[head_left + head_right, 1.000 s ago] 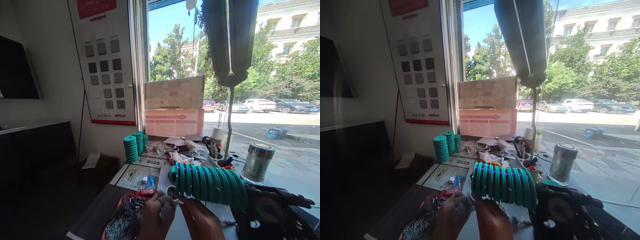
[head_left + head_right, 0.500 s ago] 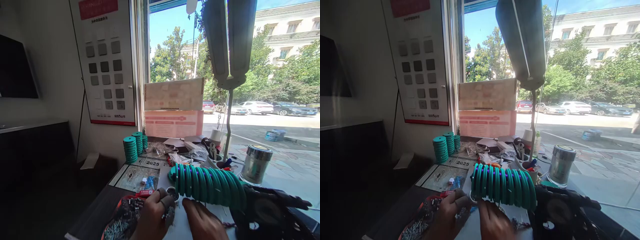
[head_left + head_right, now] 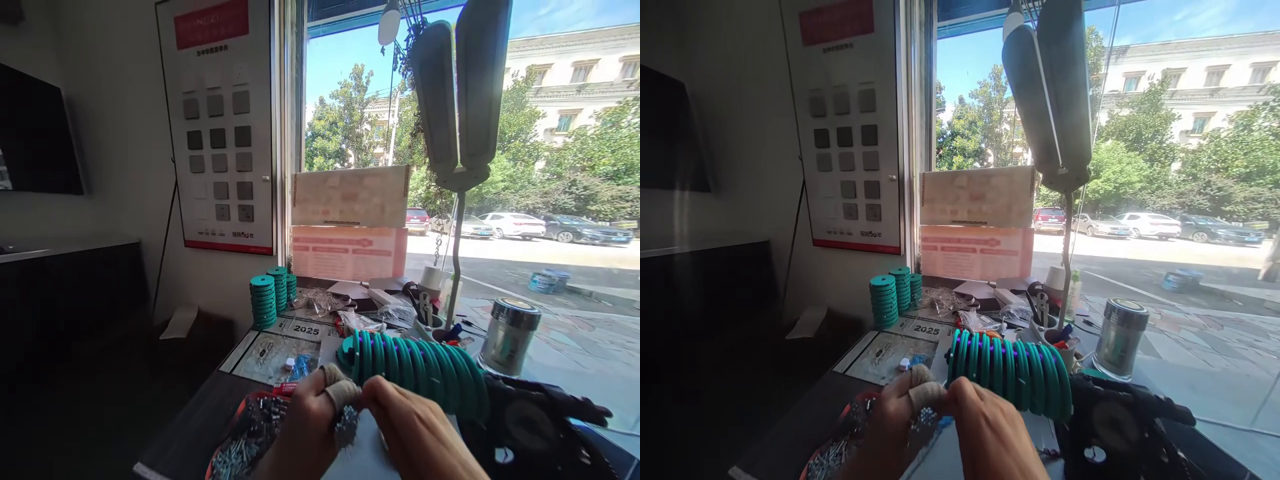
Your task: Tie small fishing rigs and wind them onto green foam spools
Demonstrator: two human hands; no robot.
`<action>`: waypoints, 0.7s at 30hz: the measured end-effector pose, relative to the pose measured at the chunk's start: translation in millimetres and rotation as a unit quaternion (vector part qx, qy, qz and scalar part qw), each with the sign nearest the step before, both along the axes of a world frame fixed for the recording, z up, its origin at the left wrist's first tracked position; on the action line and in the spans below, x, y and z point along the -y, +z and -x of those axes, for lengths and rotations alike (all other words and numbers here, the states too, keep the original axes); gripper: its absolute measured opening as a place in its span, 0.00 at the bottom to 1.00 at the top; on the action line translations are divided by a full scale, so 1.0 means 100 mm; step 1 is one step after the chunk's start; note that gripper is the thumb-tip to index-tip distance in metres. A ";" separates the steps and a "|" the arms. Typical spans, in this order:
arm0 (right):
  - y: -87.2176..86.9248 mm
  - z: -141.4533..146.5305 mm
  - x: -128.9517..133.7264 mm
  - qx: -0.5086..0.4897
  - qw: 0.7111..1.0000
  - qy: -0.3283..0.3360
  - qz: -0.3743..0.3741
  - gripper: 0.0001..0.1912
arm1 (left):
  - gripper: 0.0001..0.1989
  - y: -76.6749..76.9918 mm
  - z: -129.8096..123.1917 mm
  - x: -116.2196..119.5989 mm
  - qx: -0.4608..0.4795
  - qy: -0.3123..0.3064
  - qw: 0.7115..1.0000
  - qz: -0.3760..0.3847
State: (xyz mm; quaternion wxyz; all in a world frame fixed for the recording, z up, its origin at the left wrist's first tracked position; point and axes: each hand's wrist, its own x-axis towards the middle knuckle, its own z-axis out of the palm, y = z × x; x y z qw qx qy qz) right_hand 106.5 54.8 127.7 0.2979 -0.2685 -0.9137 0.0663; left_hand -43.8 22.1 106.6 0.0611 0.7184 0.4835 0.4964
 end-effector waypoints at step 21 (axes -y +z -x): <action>0.37 0.02 -0.43 0.054 0.993 -0.073 -0.078 0.05 | 0.09 -0.28 0.00 0.13 -0.085 -0.025 0.992 0.089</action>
